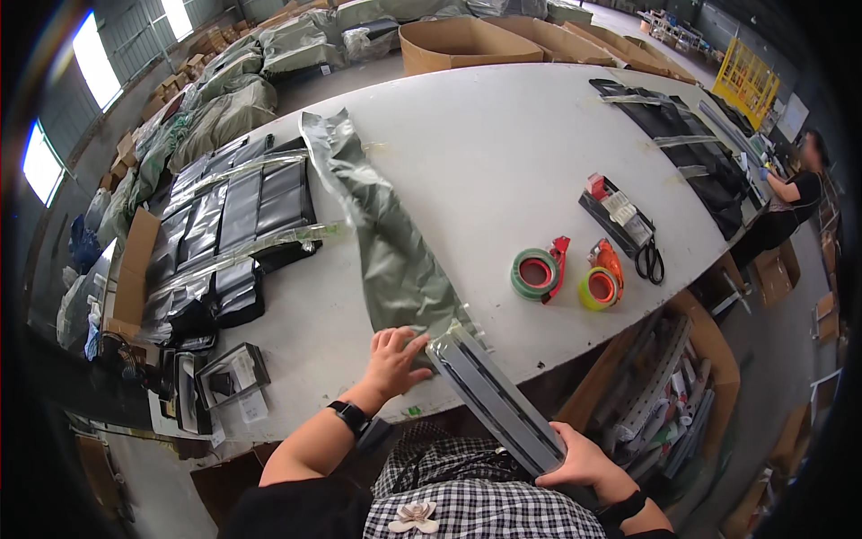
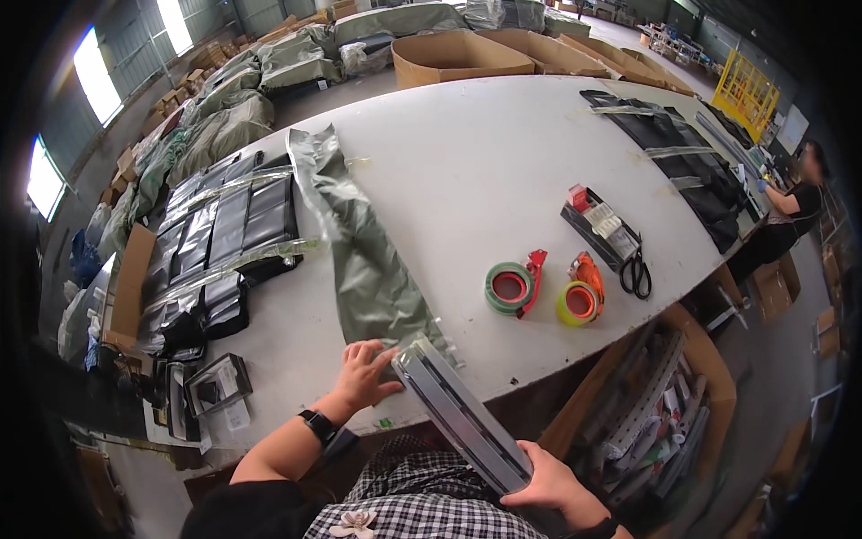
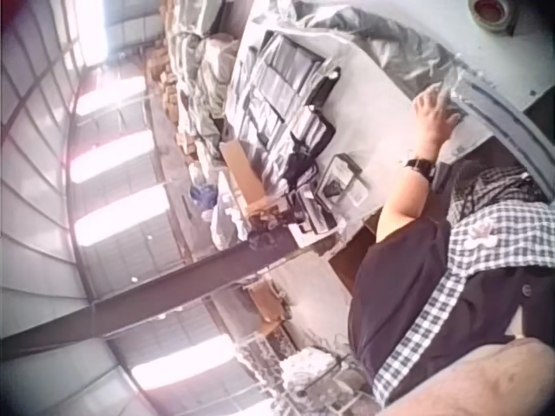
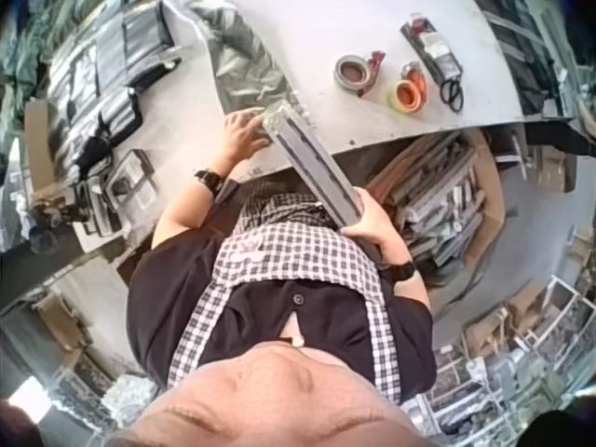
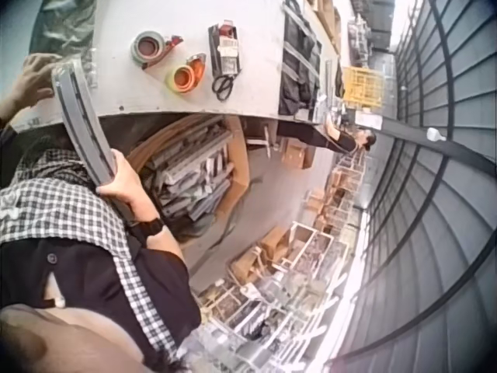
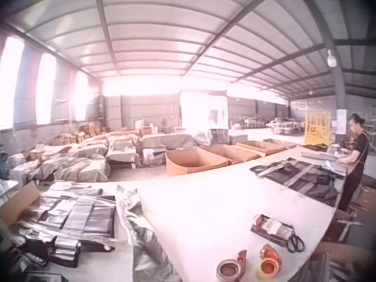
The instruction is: Wrapping long metal rails in green protective plastic film, securing them with tape from a dispenser, and applying printed identification labels.
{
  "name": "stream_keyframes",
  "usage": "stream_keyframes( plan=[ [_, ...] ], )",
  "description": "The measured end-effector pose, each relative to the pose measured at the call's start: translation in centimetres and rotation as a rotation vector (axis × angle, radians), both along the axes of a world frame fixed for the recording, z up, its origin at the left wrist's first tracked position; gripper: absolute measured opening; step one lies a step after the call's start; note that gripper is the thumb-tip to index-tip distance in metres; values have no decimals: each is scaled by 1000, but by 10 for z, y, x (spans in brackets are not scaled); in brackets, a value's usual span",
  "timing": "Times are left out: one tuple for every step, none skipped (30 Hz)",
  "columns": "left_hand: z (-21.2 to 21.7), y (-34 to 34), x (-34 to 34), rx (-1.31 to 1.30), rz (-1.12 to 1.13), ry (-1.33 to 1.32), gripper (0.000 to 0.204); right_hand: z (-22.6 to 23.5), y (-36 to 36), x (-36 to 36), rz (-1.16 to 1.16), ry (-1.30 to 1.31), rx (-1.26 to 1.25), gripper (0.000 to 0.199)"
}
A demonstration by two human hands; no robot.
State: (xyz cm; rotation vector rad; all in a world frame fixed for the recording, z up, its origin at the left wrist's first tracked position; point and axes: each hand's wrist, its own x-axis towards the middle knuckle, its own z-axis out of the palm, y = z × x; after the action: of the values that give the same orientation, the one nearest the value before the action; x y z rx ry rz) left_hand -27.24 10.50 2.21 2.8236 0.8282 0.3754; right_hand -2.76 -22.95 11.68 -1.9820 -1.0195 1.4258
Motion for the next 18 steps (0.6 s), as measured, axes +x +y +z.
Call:
stream_keyframes(
  plan=[
    [-6, -2, -7, -180, -49, -8, 77, -4, -9, -1, 24, -56, -59, 110],
    [-12, -5, -12, -359, -97, -17, 62, -7, -17, -3, 49, -112, -117, 111],
    [7, -16, -10, -261, -120, -148, 52, -9, -27, -4, 28, -134, -153, 111],
    [5, -19, -10, -264, -123, -145, 52, -12, -35, -5, 25, -131, -156, 111],
    [2, -19, -10, -252, -114, -160, 48, -14, -44, -4, 21, -133, -140, 111],
    [-3, -21, -16, -240, -94, -175, 45, -16, -50, -6, 28, -134, -123, 111],
    [-12, -19, -18, -202, -40, -208, 34, -15, -54, -8, 35, -133, -121, 111],
    [-21, -19, -22, -198, -32, -207, 34, -12, -57, -10, 41, -156, -127, 110],
    [-20, -18, -19, -150, -39, -222, 28, -11, -62, -12, 37, -180, -135, 110],
    [-18, -17, -16, -100, -45, -236, 22, -10, -65, -14, 36, -180, -131, 110],
    [-17, -17, -11, -93, -30, -288, 15, -10, -68, -14, 47, -161, -134, 110],
    [-15, -17, -10, -90, -32, -290, 15, -9, -71, -16, 54, -146, -139, 110],
    [-12, -17, -9, -209, 71, -238, 14, -9, -74, -18, 53, -148, -135, 110],
    [-11, -17, -10, -326, 176, -185, 13, -10, -78, -21, 51, -155, -119, 110],
    [-13, -15, -9, -315, 179, -189, 13, -7, -78, -23, 53, -162, -97, 110],
    [-16, -12, -8, -427, 227, -202, 14, -3, -74, -25, 56, -166, -87, 110],
    [-19, -10, -8, -539, 275, -214, 15, 1, -67, -28, 62, -145, -65, 110],
    [-17, -7, 0, -539, 263, -216, 15, 5, -61, -31, 52, -124, -51, 110]
  ],
)
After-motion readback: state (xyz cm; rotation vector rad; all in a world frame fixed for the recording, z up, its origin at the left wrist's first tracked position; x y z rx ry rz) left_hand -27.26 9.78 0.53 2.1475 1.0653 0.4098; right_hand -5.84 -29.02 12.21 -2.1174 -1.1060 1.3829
